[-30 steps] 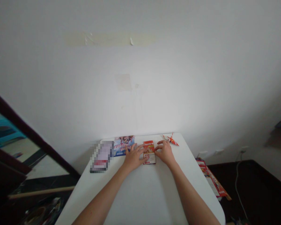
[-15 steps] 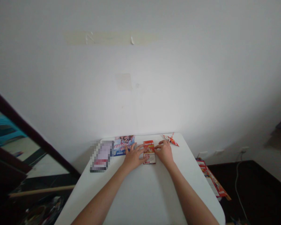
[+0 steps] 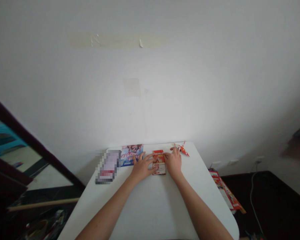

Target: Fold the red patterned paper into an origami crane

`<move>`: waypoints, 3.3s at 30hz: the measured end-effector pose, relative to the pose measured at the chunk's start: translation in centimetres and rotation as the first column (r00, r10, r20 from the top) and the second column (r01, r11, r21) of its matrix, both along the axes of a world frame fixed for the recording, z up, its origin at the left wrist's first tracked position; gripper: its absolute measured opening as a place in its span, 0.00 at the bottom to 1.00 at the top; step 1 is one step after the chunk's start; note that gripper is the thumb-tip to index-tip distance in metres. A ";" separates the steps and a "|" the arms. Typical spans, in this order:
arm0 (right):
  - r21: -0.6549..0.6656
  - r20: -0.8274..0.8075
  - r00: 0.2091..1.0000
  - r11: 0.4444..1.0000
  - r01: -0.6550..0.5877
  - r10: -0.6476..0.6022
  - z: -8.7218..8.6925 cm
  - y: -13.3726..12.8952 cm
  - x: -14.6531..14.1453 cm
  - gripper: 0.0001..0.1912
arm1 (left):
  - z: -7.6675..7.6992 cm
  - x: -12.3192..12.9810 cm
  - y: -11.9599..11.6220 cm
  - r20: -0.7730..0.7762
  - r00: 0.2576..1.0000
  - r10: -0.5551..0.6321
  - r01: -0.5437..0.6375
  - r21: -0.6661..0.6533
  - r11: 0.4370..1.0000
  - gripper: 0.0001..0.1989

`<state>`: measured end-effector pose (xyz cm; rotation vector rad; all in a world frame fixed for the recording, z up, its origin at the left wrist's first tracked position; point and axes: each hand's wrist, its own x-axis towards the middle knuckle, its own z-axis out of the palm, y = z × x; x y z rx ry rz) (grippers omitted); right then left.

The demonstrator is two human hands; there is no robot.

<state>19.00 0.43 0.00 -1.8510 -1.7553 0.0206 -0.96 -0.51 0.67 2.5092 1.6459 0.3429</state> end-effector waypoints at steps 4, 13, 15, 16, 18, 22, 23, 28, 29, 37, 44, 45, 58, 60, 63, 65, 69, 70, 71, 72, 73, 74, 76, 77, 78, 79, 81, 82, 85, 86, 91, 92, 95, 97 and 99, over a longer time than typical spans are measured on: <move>-0.006 0.017 1.000 1.000 0.010 -0.010 0.1 -0.2 -0.1 0.14 | 0.0 0.0 0.0 -0.001 1.000 -0.010 0.010 -0.003 1.000 0.21; -0.062 0.063 0.997 0.997 0.047 -0.043 0.0 -0.3 -0.7 0.17 | 0.2 0.0 0.0 -0.016 1.000 -0.008 0.008 -0.007 1.000 0.25; -0.075 0.082 0.995 0.995 0.063 -0.057 -0.1 -0.2 -0.8 0.17 | 0.2 0.0 0.0 -0.020 1.000 -0.006 0.006 -0.010 1.000 0.23; -0.083 0.092 0.994 0.994 0.070 -0.062 -0.2 -0.2 -0.9 0.18 | 0.2 0.0 0.0 -0.020 1.000 -0.005 0.005 -0.013 1.000 0.23; -0.095 0.110 0.992 0.992 0.080 -0.069 -0.4 -0.1 -1.0 0.19 | 0.2 0.0 0.1 -0.013 1.000 -0.006 0.006 -0.021 1.000 0.23; -0.094 0.129 0.990 0.993 0.075 -0.063 -0.8 0.0 -1.0 0.20 | 0.0 0.0 0.2 0.004 1.000 -0.012 0.012 -0.020 1.000 0.23; -0.084 0.125 0.990 0.994 0.072 -0.061 -1.0 0.1 -0.9 0.20 | 0.0 -0.1 0.2 0.004 1.000 -0.011 0.011 -0.018 1.000 0.22; -0.018 0.011 1.000 1.000 0.017 -0.016 -1.5 0.6 0.3 0.17 | 0.0 -0.1 0.1 -0.005 1.000 -0.008 0.008 -0.018 1.000 0.21; -0.017 -0.025 1.000 1.000 -0.012 0.012 -1.6 0.8 0.6 0.16 | 0.0 0.0 0.1 -0.004 1.000 -0.008 0.008 -0.019 1.000 0.21; -0.058 -0.036 0.991 0.990 -0.129 0.127 -1.6 1.3 1.9 0.12 | 0.1 -0.1 0.1 0.011 1.000 0.001 -0.001 -0.022 1.000 0.21; -0.160 -0.001 0.971 0.958 -0.237 0.240 -1.1 1.8 3.1 0.13 | 0.3 0.1 -0.1 -0.027 1.000 0.010 -0.011 -0.023 1.000 0.21; -0.167 0.001 0.967 0.953 -0.251 0.255 -1.1 1.9 3.3 0.13 | 0.4 0.1 -0.1 -0.036 0.999 0.015 -0.016 -0.027 0.999 0.22; -0.292 -0.090 0.887 0.840 -0.458 0.453 0.0 0.7 5.0 0.19 | 0.4 0.1 -0.1 -0.002 1.000 0.024 -0.024 -0.033 0.999 0.22; -0.306 -0.123 0.878 0.824 -0.477 0.463 0.0 0.5 5.1 0.24 | 0.4 0.1 -0.2 0.010 1.000 0.023 -0.023 -0.035 0.999 0.21; -0.325 -0.153 0.874 0.812 -0.485 0.461 0.1 0.2 5.1 0.29 | 0.4 0.1 -0.2 0.021 1.000 0.020 -0.019 -0.035 0.999 0.20; -0.333 -0.161 0.869 0.803 -0.494 0.468 0.1 0.1 5.1 0.32 | 0.4 0.1 -0.2 0.016 1.000 0.020 -0.019 -0.035 0.999 0.20; -0.347 -0.174 0.861 0.788 -0.508 0.479 0.2 -0.2 5.2 0.37 | 0.3 0.1 -0.1 0.016 1.000 0.022 -0.021 -0.034 0.999 0.21; -0.352 -0.176 0.860 0.786 -0.509 0.479 0.2 -0.2 5.2 0.38 | 0.3 0.1 -0.1 0.017 1.000 0.022 -0.022 -0.034 0.999 0.22; -0.357 -0.178 0.859 0.782 -0.511 0.480 0.2 -0.3 5.2 0.39 | 0.3 0.1 -0.1 0.017 1.000 0.023 -0.023 -0.033 0.999 0.22; -0.364 -0.183 0.857 0.777 -0.515 0.482 0.2 -0.3 5.3 0.40 | 0.3 0.1 -0.1 0.015 1.000 0.025 -0.024 -0.034 0.999 0.22; -0.369 -0.189 0.854 0.771 -0.519 0.484 0.2 -0.4 5.3 0.41 | 0.3 0.1 -0.1 0.012 1.000 0.025 -0.024 -0.036 0.999 0.22; -0.372 -0.195 0.852 0.767 -0.523 0.486 0.2 -0.4 5.3 0.41 | 0.4 0.1 -0.1 0.010 1.000 0.024 -0.023 -0.038 0.999 0.23; -0.367 -0.203 0.847 0.764 -0.531 0.492 0.2 -0.4 5.4 0.40 | 0.4 0.1 -0.1 0.010 1.000 0.022 -0.021 -0.039 0.999 0.24; -0.360 -0.205 0.846 0.766 -0.534 0.493 0.1 -0.3 5.5 0.39 | 0.4 0.1 -0.1 0.009 1.000 0.020 -0.019 -0.039 0.999 0.24; -0.350 -0.206 0.845 0.769 -0.534 0.493 0.1 -0.3 5.5 0.38 | 0.4 0.1 -0.2 0.007 1.000 0.018 -0.018 -0.037 0.999 0.24; -0.339 -0.208 0.845 0.774 -0.534 0.492 0.1 -0.2 5.5 0.38 | 0.4 0.1 -0.2 0.003 1.000 0.018 -0.018 -0.032 0.999 0.24; -0.308 -0.217 0.848 0.790 -0.530 0.484 -0.1 -0.1 5.6 0.37 | 0.4 0.2 -0.4 -0.008 1.000 0.029 -0.029 -0.016 0.999 0.24; -0.286 -0.223 0.849 0.801 -0.526 0.478 -0.1 0.0 5.5 0.36 | 0.4 0.2 -0.4 -0.013 0.999 0.038 -0.038 -0.007 0.999 0.24; -0.193 -0.240 0.860 0.847 -0.496 0.449 -0.4 0.4 5.4 0.21 | 0.4 0.2 -0.6 -0.014 0.998 0.065 -0.065 0.003 0.998 0.24; -0.164 -0.241 0.866 0.861 -0.481 0.438 -0.4 0.6 5.3 0.15 | 0.4 0.1 -0.6 -0.011 0.997 0.072 -0.072 0.003 0.997 0.24; -0.108 -0.220 0.875 0.881 -0.461 0.431 -0.7 0.6 4.8 0.04 | 0.2 0.0 -0.4 0.024 0.995 0.092 -0.093 0.025 0.995 0.24; -0.111 -0.219 0.871 0.876 -0.470 0.440 -0.7 0.5 4.8 0.03 | 0.1 0.0 -0.4 0.034 0.995 0.092 -0.093 0.032 0.995 0.24; -0.115 -0.218 0.862 0.865 -0.489 0.458 -0.7 0.3 4.6 0.02 | -0.2 0.0 -0.3 0.048 0.994 0.097 -0.099 0.042 0.994 0.24; -0.113 -0.217 0.861 0.865 -0.489 0.459 -0.8 0.3 4.6 0.02 | -0.2 0.0 -0.2 0.040 0.994 0.099 -0.101 0.032 0.994 0.26; -0.110 -0.213 0.866 0.869 -0.482 0.453 -0.9 0.3 4.5 0.02 | -0.2 0.0 -0.2 0.033 0.994 0.101 -0.102 0.015 0.995 0.26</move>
